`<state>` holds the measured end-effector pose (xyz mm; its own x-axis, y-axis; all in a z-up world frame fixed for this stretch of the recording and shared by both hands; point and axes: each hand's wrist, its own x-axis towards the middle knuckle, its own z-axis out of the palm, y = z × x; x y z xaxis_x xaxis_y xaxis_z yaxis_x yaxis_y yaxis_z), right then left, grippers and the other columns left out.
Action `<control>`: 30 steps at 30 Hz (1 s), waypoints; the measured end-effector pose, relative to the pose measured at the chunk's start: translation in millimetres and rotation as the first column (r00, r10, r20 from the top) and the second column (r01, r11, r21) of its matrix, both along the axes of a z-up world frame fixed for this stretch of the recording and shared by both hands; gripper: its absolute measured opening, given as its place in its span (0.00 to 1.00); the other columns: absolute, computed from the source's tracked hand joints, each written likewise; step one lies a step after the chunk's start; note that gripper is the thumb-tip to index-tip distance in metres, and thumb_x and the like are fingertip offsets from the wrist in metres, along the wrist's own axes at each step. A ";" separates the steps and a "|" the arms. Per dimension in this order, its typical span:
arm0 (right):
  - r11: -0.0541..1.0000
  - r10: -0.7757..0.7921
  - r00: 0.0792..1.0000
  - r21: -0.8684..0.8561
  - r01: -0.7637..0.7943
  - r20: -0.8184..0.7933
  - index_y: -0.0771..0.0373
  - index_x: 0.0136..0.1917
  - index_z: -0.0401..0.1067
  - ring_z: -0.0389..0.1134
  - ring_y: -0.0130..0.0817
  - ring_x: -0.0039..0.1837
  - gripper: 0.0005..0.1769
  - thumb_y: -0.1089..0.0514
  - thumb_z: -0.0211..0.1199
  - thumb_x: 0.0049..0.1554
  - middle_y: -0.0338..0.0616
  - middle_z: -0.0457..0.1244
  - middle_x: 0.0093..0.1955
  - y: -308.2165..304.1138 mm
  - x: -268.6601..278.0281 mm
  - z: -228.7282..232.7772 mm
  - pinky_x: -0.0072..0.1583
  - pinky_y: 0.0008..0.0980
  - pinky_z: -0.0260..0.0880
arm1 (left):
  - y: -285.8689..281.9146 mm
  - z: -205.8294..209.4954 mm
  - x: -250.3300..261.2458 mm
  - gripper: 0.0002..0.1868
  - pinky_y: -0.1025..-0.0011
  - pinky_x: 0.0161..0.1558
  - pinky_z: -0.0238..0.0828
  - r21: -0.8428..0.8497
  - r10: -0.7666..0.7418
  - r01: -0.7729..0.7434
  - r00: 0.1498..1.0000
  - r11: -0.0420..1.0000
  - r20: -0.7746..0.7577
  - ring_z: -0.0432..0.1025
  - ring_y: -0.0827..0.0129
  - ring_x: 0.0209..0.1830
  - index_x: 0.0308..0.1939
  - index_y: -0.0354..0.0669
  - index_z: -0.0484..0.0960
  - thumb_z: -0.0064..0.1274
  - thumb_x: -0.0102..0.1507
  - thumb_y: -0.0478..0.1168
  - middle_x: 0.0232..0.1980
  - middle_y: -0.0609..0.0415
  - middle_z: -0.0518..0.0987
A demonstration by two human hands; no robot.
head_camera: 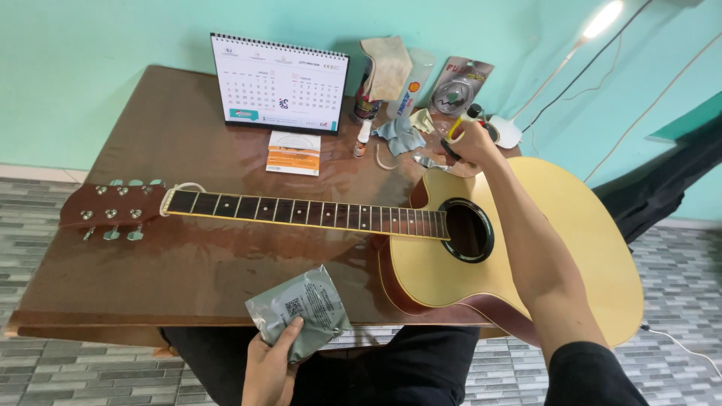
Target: The person opens a small packet, removes a cloth, and uses it to wipe the headstock and body of an acoustic guitar. The person also uses scissors to open a silver packet and places the cloth on the table.
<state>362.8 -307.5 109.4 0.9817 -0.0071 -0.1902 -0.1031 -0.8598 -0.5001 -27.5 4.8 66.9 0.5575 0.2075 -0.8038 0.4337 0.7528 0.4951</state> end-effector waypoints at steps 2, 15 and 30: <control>0.989 0.055 0.993 -0.139 -0.040 0.104 0.60 0.43 0.69 0.64 0.31 0.32 0.06 0.58 0.64 0.54 0.45 0.68 0.30 -30.1 39.5 -32.7 0.36 0.31 0.64 | -1.7 -5.5 -1.3 0.19 0.54 0.51 0.73 0.010 -0.017 0.017 1.000 1.000 0.021 0.75 0.48 0.56 0.63 0.30 0.77 0.50 0.67 0.32 0.57 0.38 0.81; 0.880 -0.085 0.996 -0.468 0.083 0.018 0.64 0.57 0.70 0.70 0.57 0.56 0.16 0.54 0.57 0.59 0.56 0.67 0.55 -0.4 83.6 -73.2 0.51 0.53 0.73 | 0.3 -20.0 12.7 0.21 0.52 0.55 0.75 0.064 0.055 -0.048 0.992 0.997 -0.114 0.75 0.43 0.55 0.62 0.25 0.76 0.56 0.65 0.30 0.56 0.35 0.80; 0.957 0.061 0.938 -0.247 -0.152 -0.342 0.47 0.83 0.39 0.69 0.42 0.35 0.64 0.56 0.80 0.47 0.58 0.65 0.59 24.6 62.4 -55.5 0.32 0.36 0.71 | 12.9 -25.4 13.1 0.21 0.53 0.55 0.75 0.069 0.088 -0.081 0.991 0.994 -0.097 0.75 0.43 0.56 0.62 0.24 0.76 0.54 0.65 0.30 0.57 0.33 0.80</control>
